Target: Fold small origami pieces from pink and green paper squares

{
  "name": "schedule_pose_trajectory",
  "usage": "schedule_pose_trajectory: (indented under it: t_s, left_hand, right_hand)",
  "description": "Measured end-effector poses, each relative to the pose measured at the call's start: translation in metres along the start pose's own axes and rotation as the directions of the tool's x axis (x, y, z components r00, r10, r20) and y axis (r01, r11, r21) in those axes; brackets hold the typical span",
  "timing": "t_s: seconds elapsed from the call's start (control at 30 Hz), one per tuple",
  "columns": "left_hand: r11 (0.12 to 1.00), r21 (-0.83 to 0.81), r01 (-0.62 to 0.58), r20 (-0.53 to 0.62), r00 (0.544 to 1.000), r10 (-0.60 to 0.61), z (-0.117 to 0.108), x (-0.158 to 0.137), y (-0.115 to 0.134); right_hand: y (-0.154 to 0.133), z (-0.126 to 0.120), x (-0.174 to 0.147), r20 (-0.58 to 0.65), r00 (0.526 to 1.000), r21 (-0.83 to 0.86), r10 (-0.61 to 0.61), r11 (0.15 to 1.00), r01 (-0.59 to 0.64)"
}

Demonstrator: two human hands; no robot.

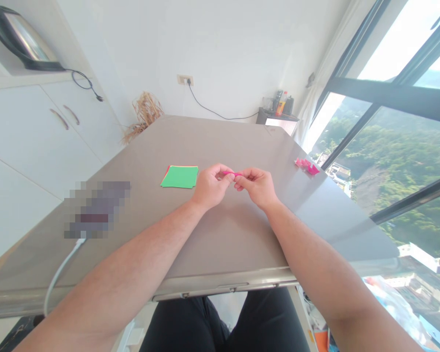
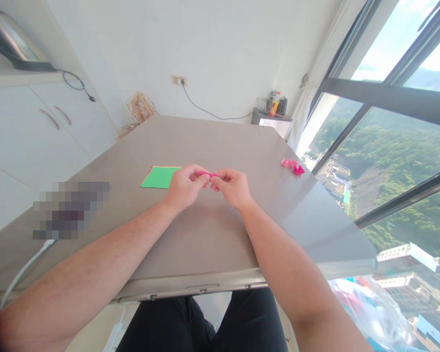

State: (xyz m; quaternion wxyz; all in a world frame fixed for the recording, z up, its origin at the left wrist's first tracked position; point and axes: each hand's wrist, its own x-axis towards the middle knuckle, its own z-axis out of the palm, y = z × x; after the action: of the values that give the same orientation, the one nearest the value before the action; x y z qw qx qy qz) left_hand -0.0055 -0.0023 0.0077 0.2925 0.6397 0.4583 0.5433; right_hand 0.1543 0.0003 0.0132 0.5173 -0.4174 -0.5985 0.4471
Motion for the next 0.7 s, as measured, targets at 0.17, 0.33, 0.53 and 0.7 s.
schedule_pose_trajectory:
  t_s: [0.17,0.33,0.53,0.7]
  left_hand:
    - [1.0,-0.004,-0.002,0.01,1.0,0.002,-0.0003,-0.0001,0.0004]
    - [1.0,0.004,0.014,-0.006,1.0,-0.014,-0.0006,-0.0004,0.0015]
    - [0.994,-0.074,0.082,-0.025,0.996,-0.084,0.001,-0.0004,0.0012]
    - [0.986,-0.137,0.091,-0.023,0.995,-0.095,0.0017,0.0005,-0.0006]
  right_hand:
    - [-0.0007,-0.0004,-0.0001,-0.003,1.0,-0.01,0.004,1.0,-0.004]
    - [-0.0005,-0.0004,0.0,0.0,1.0,-0.02,0.001,1.0,-0.001]
    - [-0.0001,0.0011,-0.001,0.01,1.0,-0.02,0.0,1.0,0.0]
    - [-0.0006,0.0009,-0.0009,0.013,1.0,0.001,0.004,1.0,-0.004]
